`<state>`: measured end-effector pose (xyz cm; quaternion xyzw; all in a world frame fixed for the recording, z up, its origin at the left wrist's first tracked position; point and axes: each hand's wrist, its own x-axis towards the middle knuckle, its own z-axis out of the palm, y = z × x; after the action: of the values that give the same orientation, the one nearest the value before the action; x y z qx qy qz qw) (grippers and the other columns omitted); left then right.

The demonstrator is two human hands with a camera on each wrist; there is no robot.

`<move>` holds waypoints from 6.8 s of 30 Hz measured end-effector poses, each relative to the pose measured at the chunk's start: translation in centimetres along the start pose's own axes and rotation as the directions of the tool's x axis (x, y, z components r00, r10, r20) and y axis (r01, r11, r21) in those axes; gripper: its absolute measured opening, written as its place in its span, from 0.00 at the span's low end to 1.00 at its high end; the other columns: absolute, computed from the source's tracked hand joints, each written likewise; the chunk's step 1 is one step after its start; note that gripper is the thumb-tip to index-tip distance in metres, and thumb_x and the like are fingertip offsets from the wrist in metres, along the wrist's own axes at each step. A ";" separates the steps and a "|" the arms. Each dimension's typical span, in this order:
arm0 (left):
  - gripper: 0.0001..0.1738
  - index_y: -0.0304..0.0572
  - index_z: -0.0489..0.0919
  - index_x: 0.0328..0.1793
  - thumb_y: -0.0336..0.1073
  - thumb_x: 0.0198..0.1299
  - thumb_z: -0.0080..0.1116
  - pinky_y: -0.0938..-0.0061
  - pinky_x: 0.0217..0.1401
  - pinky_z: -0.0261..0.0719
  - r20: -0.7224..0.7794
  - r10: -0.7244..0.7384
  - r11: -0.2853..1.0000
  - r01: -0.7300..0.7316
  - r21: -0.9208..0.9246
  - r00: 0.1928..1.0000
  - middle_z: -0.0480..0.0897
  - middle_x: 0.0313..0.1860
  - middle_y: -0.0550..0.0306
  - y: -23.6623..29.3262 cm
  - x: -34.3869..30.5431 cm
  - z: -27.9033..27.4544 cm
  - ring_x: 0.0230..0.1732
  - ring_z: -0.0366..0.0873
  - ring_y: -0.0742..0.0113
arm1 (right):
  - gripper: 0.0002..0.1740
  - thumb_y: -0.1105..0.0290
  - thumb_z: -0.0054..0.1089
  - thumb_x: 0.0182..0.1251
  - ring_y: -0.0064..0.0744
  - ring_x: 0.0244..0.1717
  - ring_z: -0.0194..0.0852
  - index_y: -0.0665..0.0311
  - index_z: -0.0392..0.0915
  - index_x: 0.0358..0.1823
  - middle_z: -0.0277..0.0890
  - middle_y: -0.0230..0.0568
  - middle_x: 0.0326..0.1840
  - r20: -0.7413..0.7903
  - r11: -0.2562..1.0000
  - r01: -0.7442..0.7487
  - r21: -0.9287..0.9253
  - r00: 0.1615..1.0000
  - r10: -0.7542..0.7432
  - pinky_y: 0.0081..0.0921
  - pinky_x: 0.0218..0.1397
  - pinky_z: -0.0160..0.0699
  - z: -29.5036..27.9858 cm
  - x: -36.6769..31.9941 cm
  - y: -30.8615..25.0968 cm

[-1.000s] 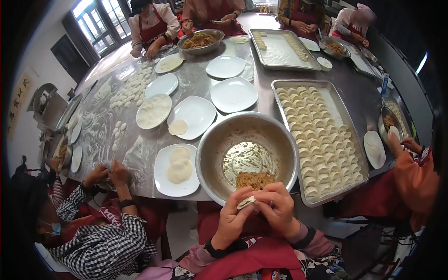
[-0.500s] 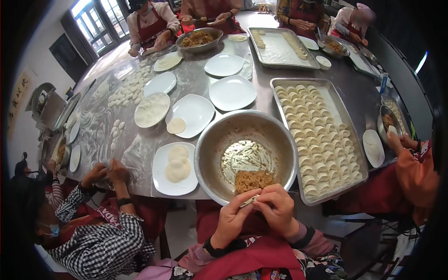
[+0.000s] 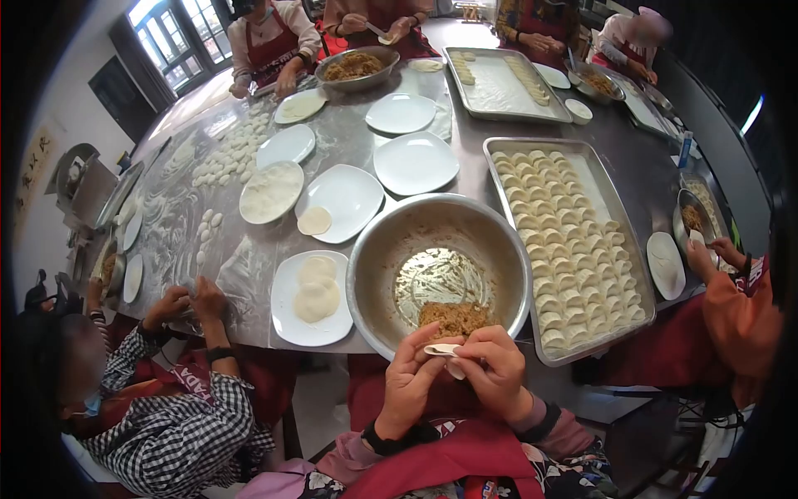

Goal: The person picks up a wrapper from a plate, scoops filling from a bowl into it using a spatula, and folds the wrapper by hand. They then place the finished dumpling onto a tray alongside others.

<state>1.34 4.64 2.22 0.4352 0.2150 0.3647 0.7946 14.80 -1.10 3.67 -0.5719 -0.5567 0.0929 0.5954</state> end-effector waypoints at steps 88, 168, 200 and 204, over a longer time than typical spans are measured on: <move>0.17 0.33 0.70 0.59 0.21 0.63 0.49 0.79 0.53 0.75 0.191 -0.238 0.971 0.232 0.052 0.952 0.78 0.48 0.56 1.5 0.5 1.9 0.48 0.77 0.71 | 0.09 0.77 0.64 0.51 0.48 0.71 0.55 0.60 0.85 0.35 0.73 0.47 0.61 0.291 0.932 -0.146 0.331 0.955 0.046 0.40 0.71 0.52 -2.9 1.4 0.9; 0.38 0.37 0.61 0.69 0.59 0.64 0.48 0.69 0.62 0.66 0.266 -0.237 0.906 0.311 -0.287 0.934 0.70 0.62 0.57 1.1 -1.4 3.5 0.61 0.68 0.67 | 0.13 0.77 0.63 0.54 0.47 0.65 0.66 0.64 0.83 0.43 0.74 0.47 0.59 0.113 0.991 -0.063 0.122 0.992 0.049 0.36 0.66 0.65 -3.4 -0.8 -1.6; 0.33 0.32 0.64 0.65 0.57 0.70 0.37 0.75 0.57 0.74 0.403 -0.457 0.826 0.547 -0.139 0.793 0.74 0.54 0.52 0.7 0.3 0.5 0.53 0.75 0.68 | 0.08 0.75 0.67 0.47 0.49 0.67 0.61 0.61 0.83 0.31 0.71 0.44 0.61 0.506 0.996 0.053 0.066 0.859 -0.079 0.40 0.66 0.62 -3.7 0.6 -0.6; 0.33 0.33 0.61 0.68 0.55 0.71 0.37 0.71 0.59 0.73 0.405 -0.460 0.825 0.549 -0.133 0.790 0.72 0.58 0.50 0.7 0.3 1.0 0.55 0.74 0.65 | 0.09 0.70 0.69 0.47 0.49 0.67 0.61 0.61 0.82 0.31 0.69 0.45 0.64 0.529 0.994 0.106 0.012 0.843 -0.096 0.41 0.65 0.62 -3.9 0.6 -0.6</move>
<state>1.93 4.61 3.34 0.3191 0.1302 0.0761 0.9357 17.68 -3.08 5.49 -0.4994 -0.7289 0.2103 0.4184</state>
